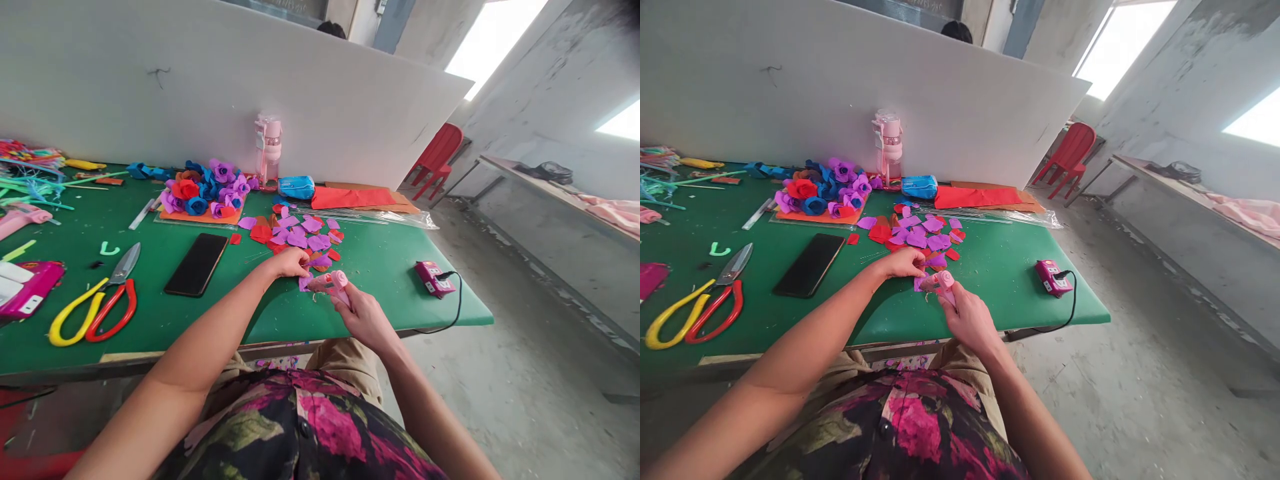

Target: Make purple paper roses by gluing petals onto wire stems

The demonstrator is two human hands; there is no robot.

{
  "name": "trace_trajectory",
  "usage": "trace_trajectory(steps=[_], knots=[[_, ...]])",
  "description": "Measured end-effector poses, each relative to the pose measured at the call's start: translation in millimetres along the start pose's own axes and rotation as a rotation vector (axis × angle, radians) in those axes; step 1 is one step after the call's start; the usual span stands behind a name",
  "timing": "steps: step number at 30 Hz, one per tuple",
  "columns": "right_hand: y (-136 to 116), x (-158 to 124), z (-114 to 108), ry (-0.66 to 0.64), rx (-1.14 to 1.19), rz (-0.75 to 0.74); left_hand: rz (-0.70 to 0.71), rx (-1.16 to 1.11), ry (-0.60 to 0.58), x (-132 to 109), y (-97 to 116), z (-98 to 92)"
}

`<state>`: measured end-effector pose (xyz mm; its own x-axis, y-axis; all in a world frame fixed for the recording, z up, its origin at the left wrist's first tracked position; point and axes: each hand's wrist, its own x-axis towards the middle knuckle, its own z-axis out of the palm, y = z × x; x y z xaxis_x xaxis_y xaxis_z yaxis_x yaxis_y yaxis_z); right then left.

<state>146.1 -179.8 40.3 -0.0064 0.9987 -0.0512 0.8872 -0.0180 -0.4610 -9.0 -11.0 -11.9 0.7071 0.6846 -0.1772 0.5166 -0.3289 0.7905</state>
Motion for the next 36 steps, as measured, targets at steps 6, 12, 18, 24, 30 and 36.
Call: trace_trajectory(steps=[6,12,18,24,30,36], knots=[[5,2,2,0.007,-0.015,0.022,0.002,-0.001,-0.001,1,-1,0.1],[13,-1,-5,0.021,0.002,0.059,0.002,-0.011,-0.001,2,-3,0.5],[7,-3,-6,0.047,0.036,0.044,0.004,0.003,0.002,2,-2,0.5],[2,-1,2,0.007,0.009,0.017,-0.006,0.0,0.014,2,-1,0.5],[12,-1,0,0.023,0.017,0.064,0.002,0.011,0.011,1,0,-0.2],[22,-3,-7,0.029,0.356,0.121,0.012,-0.025,0.021,1,-1,-1.0]])
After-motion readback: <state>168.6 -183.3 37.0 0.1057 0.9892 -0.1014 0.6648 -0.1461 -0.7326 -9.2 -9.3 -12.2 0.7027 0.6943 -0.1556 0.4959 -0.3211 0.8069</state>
